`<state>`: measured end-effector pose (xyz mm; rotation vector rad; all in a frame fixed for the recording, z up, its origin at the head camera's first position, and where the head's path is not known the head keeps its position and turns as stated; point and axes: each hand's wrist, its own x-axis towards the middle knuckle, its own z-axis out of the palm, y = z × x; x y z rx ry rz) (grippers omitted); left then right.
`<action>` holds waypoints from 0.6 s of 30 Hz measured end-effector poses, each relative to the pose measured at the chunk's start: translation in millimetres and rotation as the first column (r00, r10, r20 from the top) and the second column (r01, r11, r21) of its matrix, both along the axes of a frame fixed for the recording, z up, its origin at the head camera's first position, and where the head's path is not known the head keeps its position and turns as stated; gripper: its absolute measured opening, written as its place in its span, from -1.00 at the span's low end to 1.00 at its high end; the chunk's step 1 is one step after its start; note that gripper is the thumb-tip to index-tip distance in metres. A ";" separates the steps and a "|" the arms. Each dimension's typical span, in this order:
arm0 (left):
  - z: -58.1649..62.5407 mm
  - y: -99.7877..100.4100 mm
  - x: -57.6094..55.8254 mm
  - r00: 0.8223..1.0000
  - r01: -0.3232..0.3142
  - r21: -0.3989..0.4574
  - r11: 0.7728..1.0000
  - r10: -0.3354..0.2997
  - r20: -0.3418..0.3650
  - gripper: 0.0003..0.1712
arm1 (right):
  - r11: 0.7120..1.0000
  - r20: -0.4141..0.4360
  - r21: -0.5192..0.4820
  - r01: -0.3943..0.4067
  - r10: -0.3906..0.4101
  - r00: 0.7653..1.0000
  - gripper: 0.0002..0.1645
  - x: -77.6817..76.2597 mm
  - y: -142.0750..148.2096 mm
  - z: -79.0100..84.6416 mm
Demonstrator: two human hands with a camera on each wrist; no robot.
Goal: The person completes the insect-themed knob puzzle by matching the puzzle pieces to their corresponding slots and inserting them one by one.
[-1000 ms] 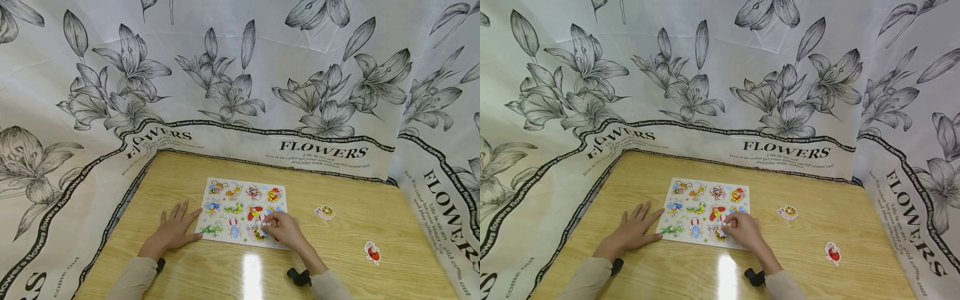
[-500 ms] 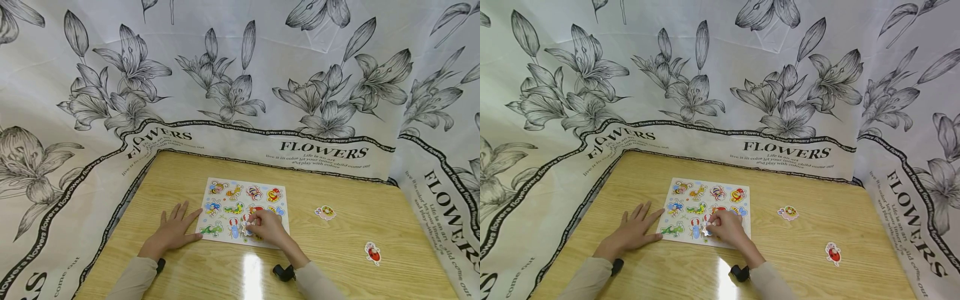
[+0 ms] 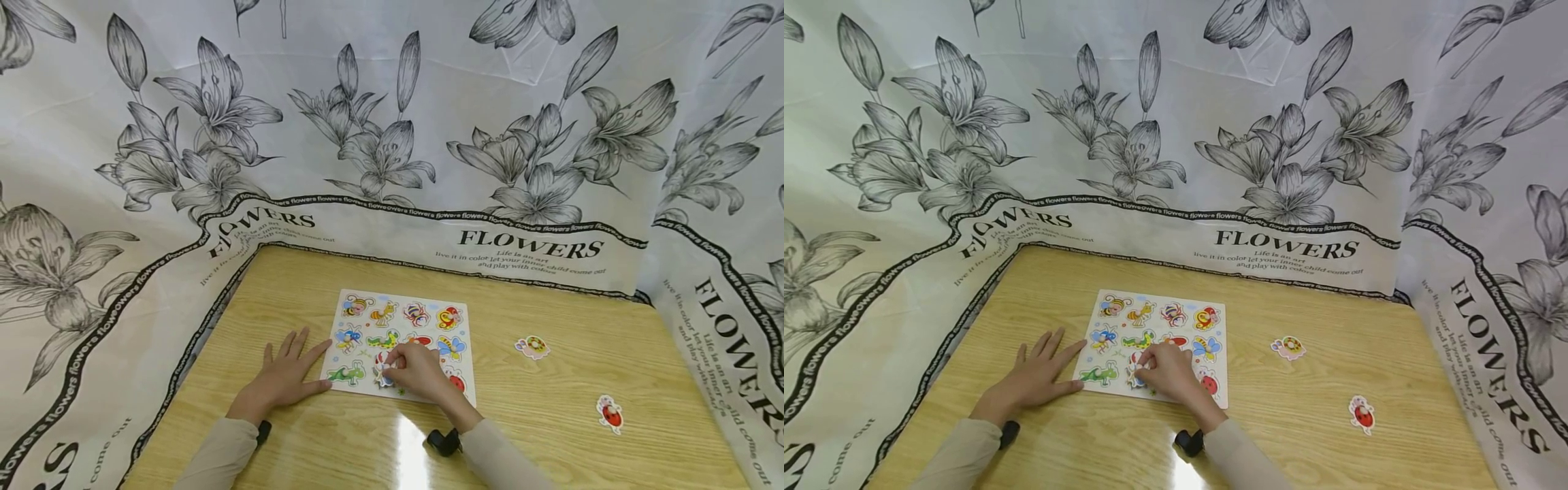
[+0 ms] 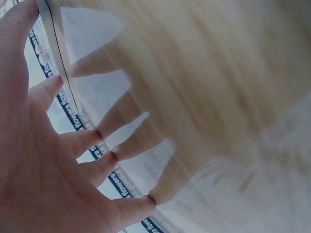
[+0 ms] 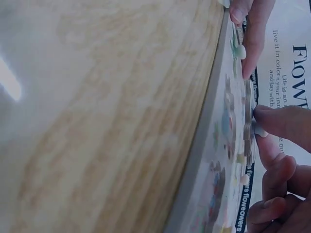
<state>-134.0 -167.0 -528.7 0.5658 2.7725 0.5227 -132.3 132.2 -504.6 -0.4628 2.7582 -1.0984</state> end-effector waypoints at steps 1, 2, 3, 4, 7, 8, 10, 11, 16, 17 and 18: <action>-0.2 0.1 -0.3 1.000 0.000 0.001 1.000 0.000 -0.003 -0.03 | 1.000 0.007 0.009 0.001 -0.001 1.000 -0.89 -0.3 -0.7 -0.4; -0.3 0.1 -0.6 1.000 0.000 0.001 1.000 0.000 -0.005 -0.03 | 1.000 0.013 0.019 0.003 -0.003 1.000 -0.89 -0.6 -1.3 -1.4; -0.5 0.1 -0.8 1.000 0.000 0.001 1.000 0.000 -0.007 -0.03 | 1.000 0.017 0.028 0.004 -0.005 1.000 -0.89 -0.8 -1.9 -2.3; -0.5 0.2 -1.0 1.000 0.001 0.000 1.000 -0.001 -0.009 -0.03 | 0.999 0.026 0.036 0.008 -0.009 1.000 -0.89 -1.2 -2.4 -3.2; -0.7 0.3 -1.0 1.000 0.000 0.003 1.000 0.000 -0.013 -0.04 | 0.999 0.027 0.048 0.007 -0.008 1.000 -0.88 -1.9 -3.6 -6.8; -0.8 0.3 -1.0 1.000 0.000 0.003 1.000 0.000 -0.015 -0.04 | 0.999 0.028 0.048 0.008 -0.009 1.000 -0.88 -2.0 -4.0 -7.7; -0.3 0.6 -0.6 1.000 -0.001 0.006 1.000 0.001 -0.018 -0.04 | 0.999 0.026 0.050 0.007 -0.009 1.000 -0.87 -2.3 -4.6 -8.8; -0.1 0.7 -0.5 1.000 -0.001 0.007 1.000 0.001 -0.019 -0.05 | 0.999 0.025 0.050 0.006 -0.008 1.000 -0.87 -2.4 -4.7 -9.2; 0.4 1.0 -0.4 1.000 -0.001 0.011 1.000 0.001 -0.019 -0.05 | 0.998 0.027 0.057 0.008 -0.009 1.000 -0.86 -3.5 -5.4 -9.9; 0.3 0.9 -0.5 1.000 -0.001 0.011 1.000 0.001 -0.019 -0.04 | 0.998 0.026 0.060 0.009 -0.010 1.000 -0.86 -3.8 -5.6 -10.3; 0.2 0.8 -0.5 1.000 -0.001 0.014 1.000 0.001 -0.020 -0.04 | 0.998 0.027 0.062 0.010 -0.012 1.000 -0.86 -4.1 -5.9 -10.4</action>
